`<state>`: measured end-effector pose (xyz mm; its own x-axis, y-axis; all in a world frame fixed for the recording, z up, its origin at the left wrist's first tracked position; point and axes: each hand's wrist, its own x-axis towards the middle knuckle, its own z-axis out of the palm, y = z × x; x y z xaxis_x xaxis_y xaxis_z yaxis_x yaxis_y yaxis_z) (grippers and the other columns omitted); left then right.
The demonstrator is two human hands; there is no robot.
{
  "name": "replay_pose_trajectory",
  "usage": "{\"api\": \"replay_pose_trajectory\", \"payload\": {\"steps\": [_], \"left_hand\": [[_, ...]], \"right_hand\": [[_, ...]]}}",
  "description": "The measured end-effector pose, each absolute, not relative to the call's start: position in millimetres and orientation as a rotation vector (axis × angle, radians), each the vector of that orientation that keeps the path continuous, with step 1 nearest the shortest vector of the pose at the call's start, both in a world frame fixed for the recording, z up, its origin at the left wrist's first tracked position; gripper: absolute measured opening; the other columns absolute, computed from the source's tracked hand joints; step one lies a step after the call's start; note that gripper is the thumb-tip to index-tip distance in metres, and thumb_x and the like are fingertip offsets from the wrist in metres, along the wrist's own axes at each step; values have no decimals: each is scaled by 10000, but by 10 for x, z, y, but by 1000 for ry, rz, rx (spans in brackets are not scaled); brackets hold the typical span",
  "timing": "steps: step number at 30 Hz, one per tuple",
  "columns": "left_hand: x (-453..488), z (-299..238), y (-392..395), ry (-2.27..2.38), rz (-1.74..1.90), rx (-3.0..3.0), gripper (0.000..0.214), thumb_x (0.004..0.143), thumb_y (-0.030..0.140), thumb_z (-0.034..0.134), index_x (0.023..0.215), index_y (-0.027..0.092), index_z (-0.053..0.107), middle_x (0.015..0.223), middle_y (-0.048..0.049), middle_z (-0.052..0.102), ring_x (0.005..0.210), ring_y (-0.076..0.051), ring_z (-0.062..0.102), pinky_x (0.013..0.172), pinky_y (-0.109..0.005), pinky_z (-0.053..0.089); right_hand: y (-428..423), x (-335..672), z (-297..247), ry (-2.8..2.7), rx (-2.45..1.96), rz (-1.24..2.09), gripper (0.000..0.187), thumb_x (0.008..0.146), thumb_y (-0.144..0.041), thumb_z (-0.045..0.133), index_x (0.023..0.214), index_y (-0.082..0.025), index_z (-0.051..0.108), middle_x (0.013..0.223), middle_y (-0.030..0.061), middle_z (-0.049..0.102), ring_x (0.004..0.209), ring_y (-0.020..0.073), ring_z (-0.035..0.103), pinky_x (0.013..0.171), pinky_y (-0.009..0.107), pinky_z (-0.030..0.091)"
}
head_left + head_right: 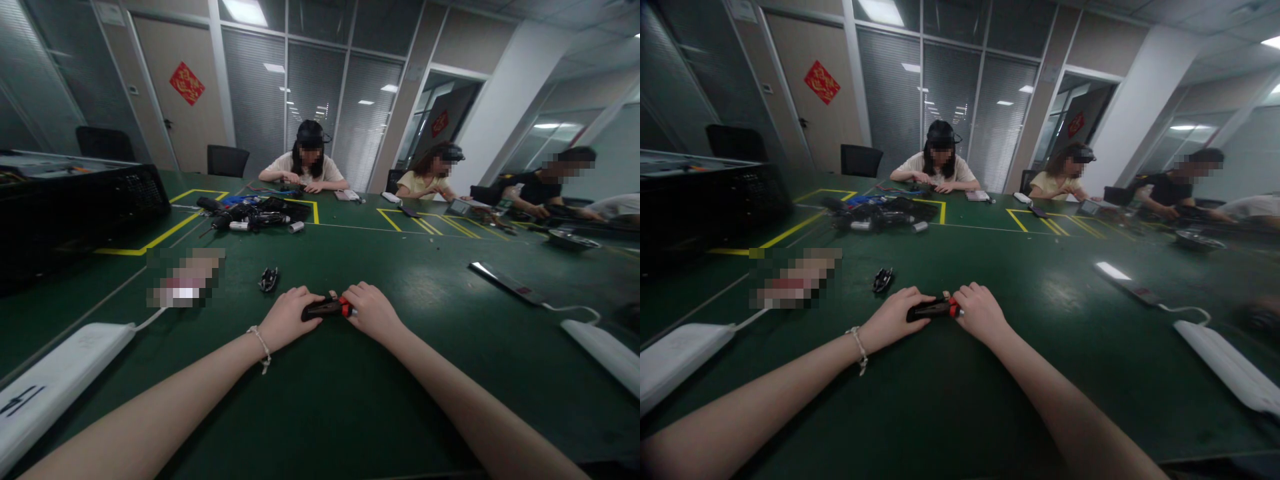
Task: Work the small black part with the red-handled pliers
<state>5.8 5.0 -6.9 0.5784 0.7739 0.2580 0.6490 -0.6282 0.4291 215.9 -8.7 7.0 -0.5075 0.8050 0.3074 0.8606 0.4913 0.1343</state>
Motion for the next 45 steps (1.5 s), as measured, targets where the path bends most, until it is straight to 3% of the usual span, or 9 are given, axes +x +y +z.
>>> {"api": "replay_pose_trajectory", "payload": {"steps": [45], "left_hand": [[46, -91, 59, 1137, 637, 2526, 383, 744, 315, 570, 1116, 271, 488, 1007, -3, 545, 899, -186, 495, 782, -334, 403]], "right_hand": [[-96, 2166, 81, -2536, -1447, -436, 173, 694, -204, 549, 859, -157, 578, 857, 56, 585, 769, 172, 467, 664, 276, 352]]}}
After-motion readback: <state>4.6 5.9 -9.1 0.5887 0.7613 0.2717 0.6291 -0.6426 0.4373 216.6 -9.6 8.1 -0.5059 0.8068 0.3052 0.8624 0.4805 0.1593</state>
